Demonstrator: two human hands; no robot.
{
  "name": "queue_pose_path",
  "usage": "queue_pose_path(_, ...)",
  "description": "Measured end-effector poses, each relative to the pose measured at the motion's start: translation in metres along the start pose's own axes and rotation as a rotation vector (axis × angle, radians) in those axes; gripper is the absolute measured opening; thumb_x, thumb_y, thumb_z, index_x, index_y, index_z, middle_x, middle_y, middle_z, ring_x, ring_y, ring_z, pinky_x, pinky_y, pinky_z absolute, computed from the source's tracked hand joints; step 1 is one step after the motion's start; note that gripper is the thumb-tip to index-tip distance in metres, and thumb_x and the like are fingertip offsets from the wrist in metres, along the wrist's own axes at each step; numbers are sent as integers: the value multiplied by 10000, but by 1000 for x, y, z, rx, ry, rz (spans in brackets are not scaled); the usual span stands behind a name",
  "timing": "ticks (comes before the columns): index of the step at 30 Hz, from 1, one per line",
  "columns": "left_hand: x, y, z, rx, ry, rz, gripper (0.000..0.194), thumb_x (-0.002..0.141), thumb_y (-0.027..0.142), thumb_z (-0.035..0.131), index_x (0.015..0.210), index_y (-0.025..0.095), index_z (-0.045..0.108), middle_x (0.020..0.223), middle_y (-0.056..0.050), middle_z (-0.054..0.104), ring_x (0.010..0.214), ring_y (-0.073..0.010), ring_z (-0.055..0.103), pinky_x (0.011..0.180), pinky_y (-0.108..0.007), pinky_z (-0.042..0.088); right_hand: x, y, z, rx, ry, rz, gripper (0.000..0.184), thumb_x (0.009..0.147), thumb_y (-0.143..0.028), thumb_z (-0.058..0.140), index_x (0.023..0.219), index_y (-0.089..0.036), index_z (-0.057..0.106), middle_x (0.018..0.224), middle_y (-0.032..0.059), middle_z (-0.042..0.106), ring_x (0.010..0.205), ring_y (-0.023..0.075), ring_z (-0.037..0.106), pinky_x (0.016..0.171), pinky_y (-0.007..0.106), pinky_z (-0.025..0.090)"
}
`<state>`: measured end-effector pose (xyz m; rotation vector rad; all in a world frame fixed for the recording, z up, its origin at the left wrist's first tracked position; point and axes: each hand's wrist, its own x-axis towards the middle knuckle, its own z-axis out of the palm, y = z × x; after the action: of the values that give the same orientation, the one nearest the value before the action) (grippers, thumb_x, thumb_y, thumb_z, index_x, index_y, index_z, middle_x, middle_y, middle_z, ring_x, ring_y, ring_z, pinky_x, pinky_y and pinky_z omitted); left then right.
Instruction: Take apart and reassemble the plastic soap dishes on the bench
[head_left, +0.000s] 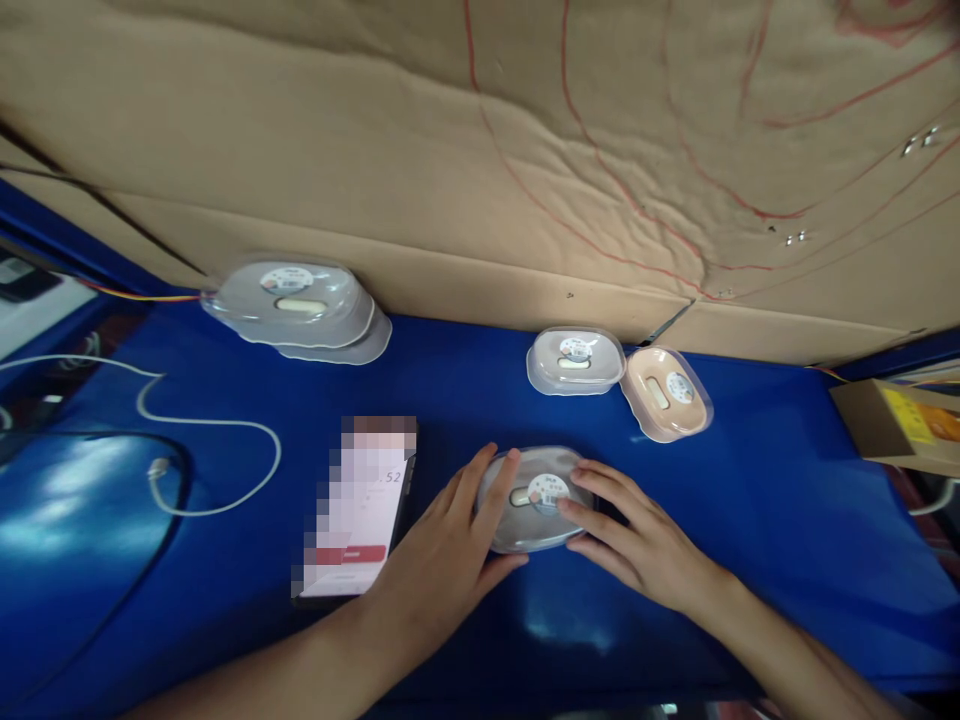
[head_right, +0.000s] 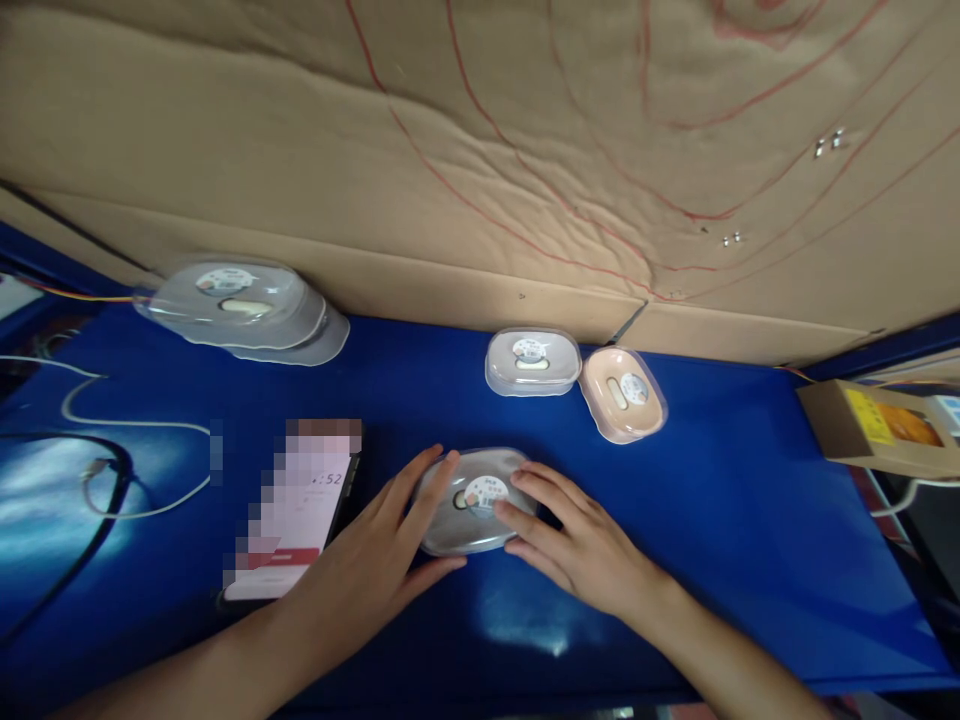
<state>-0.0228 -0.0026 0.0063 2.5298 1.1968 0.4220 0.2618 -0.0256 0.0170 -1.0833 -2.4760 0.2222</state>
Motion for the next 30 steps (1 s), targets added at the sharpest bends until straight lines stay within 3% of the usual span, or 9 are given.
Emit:
queue_pose_path(4, 1, -2, 0, -15, -5, 5, 977, 997, 591, 612, 1721, 226, 67, 1537, -253, 531, 1393, -420, 595, 1097, -571, 569, 1, 1, -1, -30, 14, -55, 358, 1043, -270, 650, 1384, -170, 687, 1355, 146, 689, 1381, 288, 611, 1150, 404, 567)
queue_pose_path(8, 3, -3, -1, -79, -30, -4, 1044, 950, 594, 685, 1717, 263, 58, 1532, -228, 538, 1403, -401, 591, 1107, -566, 569, -2, 5, 0, -57, 8, -110, 373, 1046, -196, 633, 1415, -230, 673, 1391, 110, 685, 1423, 267, 566, 1196, 454, 521)
queue_pose_path(14, 2, -2, -1, -49, -31, 4, 1063, 928, 581, 713, 1711, 256, 71, 1581, -241, 504, 1398, -411, 601, 1082, -556, 591, -5, 8, -2, -58, -107, -159, 575, 1046, -41, 485, 1563, -288, 529, 1582, 57, 576, 1577, 243, 381, 1287, 520, 380)
queue_pose_path(19, 4, -3, -1, -103, -27, -10, 1051, 914, 572, 743, 1699, 288, 105, 1547, -221, 527, 1392, -406, 604, 1076, -562, 598, -6, 7, -3, -87, -182, -197, 618, 1061, -51, 439, 1637, -271, 409, 1713, 54, 406, 1638, 255, 234, 1320, 537, 282)
queue_pose_path(24, 4, -4, -2, -187, -12, -22, 979, 928, 570, 733, 1682, 320, 161, 1463, -177, 568, 1355, -383, 634, 1034, -541, 632, -6, 3, -3, -127, -215, -247, 631, 1055, -41, 439, 1651, -239, 379, 1729, 74, 365, 1641, 254, 211, 1332, 535, 230)
queue_pose_path(30, 2, -3, -1, -166, -44, -10, 920, 963, 615, 663, 1674, 285, 182, 1549, -218, 511, 1398, -410, 595, 1065, -579, 602, -6, 1, 0, -78, -227, -188, 615, 1043, -29, 465, 1608, -272, 448, 1734, 33, 360, 1647, 219, 192, 1333, 544, 200)
